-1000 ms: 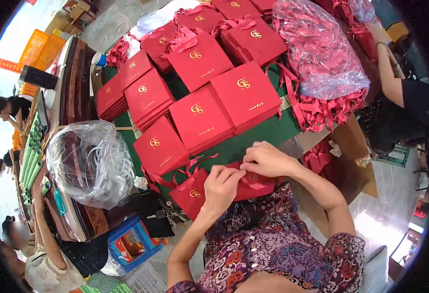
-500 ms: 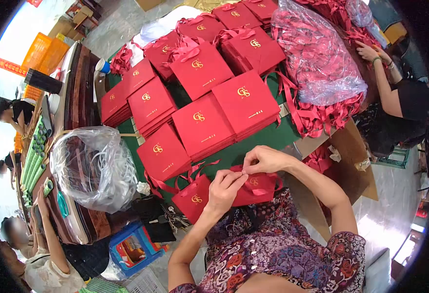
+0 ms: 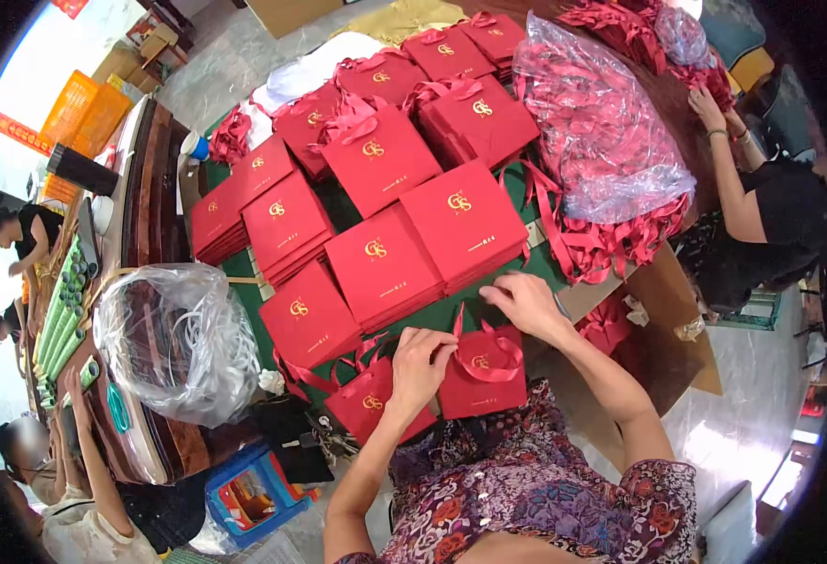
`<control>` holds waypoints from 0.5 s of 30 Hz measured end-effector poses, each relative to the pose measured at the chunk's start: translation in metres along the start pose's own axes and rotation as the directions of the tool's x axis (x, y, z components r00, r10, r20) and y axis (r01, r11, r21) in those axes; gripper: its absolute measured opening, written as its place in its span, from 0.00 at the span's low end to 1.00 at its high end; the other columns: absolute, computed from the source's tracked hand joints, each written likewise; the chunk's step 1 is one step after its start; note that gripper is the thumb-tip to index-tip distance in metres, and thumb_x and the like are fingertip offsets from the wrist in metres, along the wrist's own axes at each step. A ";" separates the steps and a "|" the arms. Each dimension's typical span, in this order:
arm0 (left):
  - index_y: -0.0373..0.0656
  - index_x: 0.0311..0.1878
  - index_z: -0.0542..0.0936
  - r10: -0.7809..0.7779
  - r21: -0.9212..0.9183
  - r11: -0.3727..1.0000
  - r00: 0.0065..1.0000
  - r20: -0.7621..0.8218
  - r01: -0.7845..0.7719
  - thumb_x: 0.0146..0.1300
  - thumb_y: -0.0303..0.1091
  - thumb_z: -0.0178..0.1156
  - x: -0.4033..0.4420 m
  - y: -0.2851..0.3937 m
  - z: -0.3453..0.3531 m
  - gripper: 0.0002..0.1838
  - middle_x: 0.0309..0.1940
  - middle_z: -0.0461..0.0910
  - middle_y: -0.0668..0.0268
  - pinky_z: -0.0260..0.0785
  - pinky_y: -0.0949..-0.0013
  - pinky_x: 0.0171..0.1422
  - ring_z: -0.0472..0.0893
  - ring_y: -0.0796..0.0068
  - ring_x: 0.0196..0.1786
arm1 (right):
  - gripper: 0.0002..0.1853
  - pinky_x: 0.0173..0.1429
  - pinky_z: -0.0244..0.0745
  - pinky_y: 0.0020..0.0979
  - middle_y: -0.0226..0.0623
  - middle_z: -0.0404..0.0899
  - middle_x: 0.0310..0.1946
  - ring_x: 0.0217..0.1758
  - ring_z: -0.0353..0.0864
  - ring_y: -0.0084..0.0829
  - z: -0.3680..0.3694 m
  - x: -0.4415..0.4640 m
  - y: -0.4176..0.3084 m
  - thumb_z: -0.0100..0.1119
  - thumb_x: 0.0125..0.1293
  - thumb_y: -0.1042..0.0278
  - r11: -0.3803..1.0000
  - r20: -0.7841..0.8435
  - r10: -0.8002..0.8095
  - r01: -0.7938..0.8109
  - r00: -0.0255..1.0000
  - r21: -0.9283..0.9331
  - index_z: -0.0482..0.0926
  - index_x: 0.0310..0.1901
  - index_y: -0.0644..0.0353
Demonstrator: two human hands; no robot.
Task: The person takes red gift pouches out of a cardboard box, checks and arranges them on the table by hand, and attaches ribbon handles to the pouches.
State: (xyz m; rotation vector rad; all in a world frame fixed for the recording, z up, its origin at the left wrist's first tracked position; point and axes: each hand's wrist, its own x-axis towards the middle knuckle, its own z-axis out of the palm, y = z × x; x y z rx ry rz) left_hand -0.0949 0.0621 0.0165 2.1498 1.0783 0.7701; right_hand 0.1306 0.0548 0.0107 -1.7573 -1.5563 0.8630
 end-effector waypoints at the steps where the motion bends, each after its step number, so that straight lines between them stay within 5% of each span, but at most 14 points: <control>1: 0.44 0.33 0.83 0.001 0.001 1.000 1.000 0.005 -0.001 0.52 0.27 0.67 0.000 -0.003 0.003 0.05 0.31 0.81 0.64 0.69 0.63 0.44 0.76 0.61 0.39 | 0.23 0.34 0.74 0.43 0.51 0.78 0.24 0.30 0.81 0.49 -0.004 -0.002 0.000 0.60 0.60 0.46 0.981 -0.013 -0.007 0.005 1.000 -0.196 0.83 0.26 0.63; 2: 0.44 0.33 0.83 0.006 0.001 1.000 1.000 0.010 -0.006 0.52 0.28 0.67 0.001 -0.004 0.005 0.05 0.31 0.81 0.64 0.69 0.62 0.44 0.76 0.60 0.39 | 0.24 0.34 0.74 0.44 0.51 0.78 0.23 0.30 0.81 0.50 -0.008 -0.003 -0.001 0.61 0.59 0.45 0.923 -0.029 -0.016 0.004 0.999 -0.385 0.83 0.25 0.62; 4: 0.44 0.34 0.83 0.020 0.022 1.000 1.000 0.018 -0.020 0.52 0.29 0.68 -0.001 -0.004 0.006 0.05 0.31 0.81 0.64 0.69 0.62 0.45 0.76 0.60 0.39 | 0.22 0.32 0.75 0.46 0.48 0.78 0.21 0.28 0.81 0.48 -0.002 -0.006 -0.006 0.66 0.52 0.44 0.914 0.025 0.032 -0.020 0.999 -0.405 0.83 0.20 0.59; 5: 0.45 0.34 0.83 0.030 0.042 0.999 0.999 0.025 -0.031 0.52 0.30 0.68 0.002 -0.004 0.009 0.06 0.31 0.81 0.64 0.69 0.61 0.45 0.76 0.60 0.39 | 0.21 0.31 0.75 0.45 0.48 0.78 0.21 0.26 0.81 0.47 0.002 -0.010 -0.006 0.67 0.51 0.46 0.901 -0.003 -0.086 0.076 0.996 -0.427 0.82 0.19 0.59; 6: 0.45 0.34 0.83 0.024 0.054 0.998 0.999 0.029 -0.026 0.52 0.30 0.68 0.003 -0.004 0.011 0.05 0.31 0.82 0.64 0.69 0.62 0.45 0.76 0.60 0.39 | 0.20 0.32 0.76 0.44 0.48 0.79 0.22 0.27 0.82 0.46 0.005 -0.008 -0.008 0.68 0.50 0.48 0.897 0.105 0.050 0.002 0.993 -0.442 0.83 0.19 0.60; 7: 0.46 0.34 0.83 0.022 0.063 0.998 0.999 0.035 -0.024 0.53 0.31 0.67 0.003 -0.005 0.013 0.05 0.31 0.82 0.65 0.69 0.62 0.45 0.77 0.61 0.39 | 0.18 0.33 0.77 0.45 0.49 0.79 0.24 0.30 0.82 0.46 0.015 -0.011 0.003 0.68 0.49 0.52 0.885 0.055 -0.062 0.080 0.997 -0.458 0.83 0.21 0.62; 10: 0.45 0.36 0.81 -0.101 0.046 0.994 0.994 -0.034 0.102 0.56 0.39 0.67 0.006 -0.003 0.026 0.10 0.23 0.80 0.66 0.69 0.60 0.42 0.76 0.60 0.35 | 0.11 0.35 0.77 0.47 0.51 0.78 0.24 0.31 0.81 0.51 0.028 -0.015 0.001 0.64 0.45 0.63 0.920 -0.052 -0.115 0.086 0.992 -0.382 0.79 0.21 0.63; 15: 0.47 0.41 0.80 -0.261 0.253 0.937 0.964 0.044 0.242 0.53 0.45 0.69 0.025 -0.001 0.042 0.16 0.23 0.81 0.64 0.69 0.57 0.43 0.78 0.59 0.37 | 0.11 0.39 0.78 0.46 0.53 0.80 0.31 0.36 0.82 0.52 0.022 -0.013 0.006 0.63 0.49 0.63 0.992 -0.104 -0.074 0.062 0.992 -0.112 0.78 0.31 0.62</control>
